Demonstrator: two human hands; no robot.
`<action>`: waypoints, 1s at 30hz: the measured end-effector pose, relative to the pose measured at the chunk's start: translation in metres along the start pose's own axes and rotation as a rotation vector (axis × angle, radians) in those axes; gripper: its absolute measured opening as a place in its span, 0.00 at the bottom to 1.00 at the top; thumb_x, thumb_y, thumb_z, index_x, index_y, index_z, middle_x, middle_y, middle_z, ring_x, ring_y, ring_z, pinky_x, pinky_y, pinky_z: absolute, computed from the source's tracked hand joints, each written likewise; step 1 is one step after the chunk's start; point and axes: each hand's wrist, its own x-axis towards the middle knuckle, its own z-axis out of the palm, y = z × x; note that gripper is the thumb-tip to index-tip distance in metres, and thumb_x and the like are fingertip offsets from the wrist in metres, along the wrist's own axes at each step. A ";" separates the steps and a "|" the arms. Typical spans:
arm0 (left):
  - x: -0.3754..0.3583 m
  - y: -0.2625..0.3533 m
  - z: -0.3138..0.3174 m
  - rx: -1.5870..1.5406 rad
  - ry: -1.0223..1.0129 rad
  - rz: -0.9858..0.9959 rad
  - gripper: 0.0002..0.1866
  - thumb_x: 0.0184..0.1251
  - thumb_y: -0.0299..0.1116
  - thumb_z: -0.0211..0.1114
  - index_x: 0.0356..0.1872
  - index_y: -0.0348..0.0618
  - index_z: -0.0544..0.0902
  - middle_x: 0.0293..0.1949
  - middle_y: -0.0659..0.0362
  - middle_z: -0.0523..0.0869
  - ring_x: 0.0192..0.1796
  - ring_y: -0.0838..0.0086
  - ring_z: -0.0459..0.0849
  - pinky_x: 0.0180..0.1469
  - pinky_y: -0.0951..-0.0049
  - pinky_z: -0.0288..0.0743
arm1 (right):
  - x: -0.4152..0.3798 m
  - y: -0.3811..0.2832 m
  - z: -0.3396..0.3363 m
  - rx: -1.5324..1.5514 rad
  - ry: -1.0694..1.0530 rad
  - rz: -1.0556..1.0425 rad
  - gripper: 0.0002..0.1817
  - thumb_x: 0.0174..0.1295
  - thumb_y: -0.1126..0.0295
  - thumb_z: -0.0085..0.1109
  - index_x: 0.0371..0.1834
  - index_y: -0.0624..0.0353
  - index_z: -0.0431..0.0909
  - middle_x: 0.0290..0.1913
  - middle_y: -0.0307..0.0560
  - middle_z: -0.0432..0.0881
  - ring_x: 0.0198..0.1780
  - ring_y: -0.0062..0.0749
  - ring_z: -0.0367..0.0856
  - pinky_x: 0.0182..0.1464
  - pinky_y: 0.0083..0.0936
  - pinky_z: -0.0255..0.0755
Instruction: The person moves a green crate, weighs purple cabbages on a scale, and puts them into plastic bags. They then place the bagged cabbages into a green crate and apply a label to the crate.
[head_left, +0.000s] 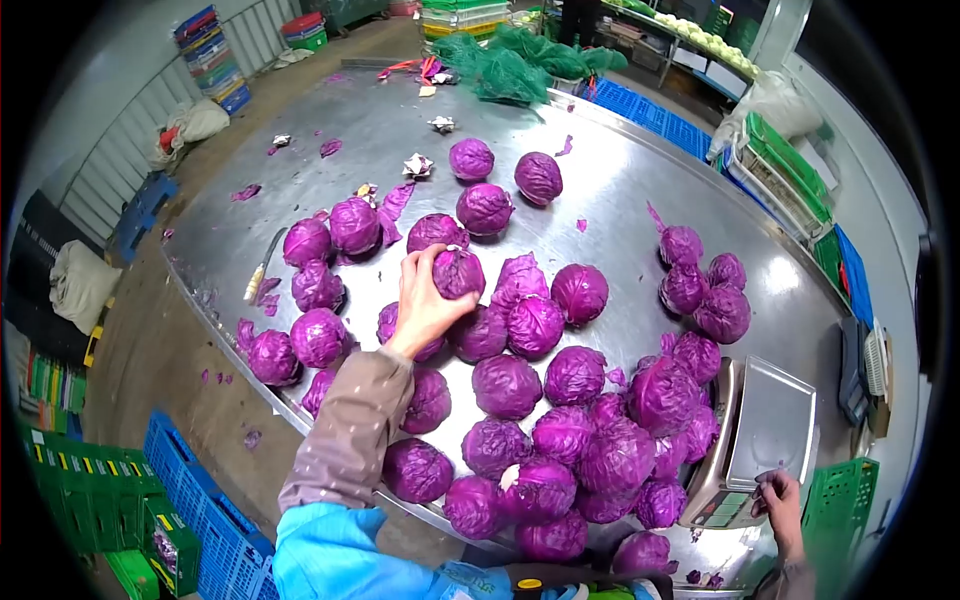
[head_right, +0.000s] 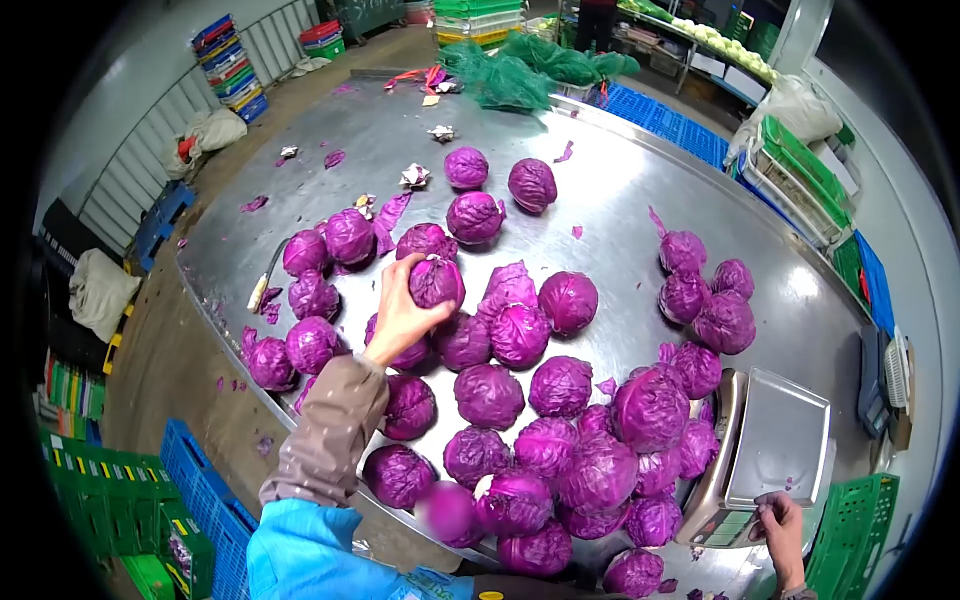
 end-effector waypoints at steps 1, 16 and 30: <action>-0.006 0.014 -0.010 -0.005 -0.031 0.069 0.42 0.34 0.42 0.70 0.56 0.43 0.63 0.51 0.45 0.61 0.56 0.52 0.64 0.59 0.60 0.62 | 0.002 0.000 0.003 0.001 -0.009 0.002 0.05 0.59 0.75 0.47 0.35 0.66 0.70 0.22 0.41 0.73 0.17 0.22 0.72 0.19 0.15 0.67; 0.087 -0.052 0.027 0.076 0.046 -0.086 0.49 0.35 0.47 0.75 0.61 0.43 0.60 0.60 0.37 0.56 0.62 0.46 0.57 0.63 0.58 0.56 | 0.015 0.016 0.010 -0.029 -0.039 0.079 0.05 0.60 0.74 0.47 0.34 0.64 0.70 0.21 0.41 0.72 0.15 0.24 0.73 0.17 0.17 0.66; 0.074 0.018 0.005 -1.089 -0.343 -0.475 0.33 0.52 0.44 0.65 0.59 0.47 0.63 0.52 0.51 0.71 0.48 0.64 0.78 0.43 0.57 0.78 | 0.028 -0.020 0.030 0.065 0.001 -0.040 0.07 0.57 0.76 0.47 0.36 0.68 0.71 0.22 0.42 0.73 0.18 0.22 0.72 0.22 0.17 0.68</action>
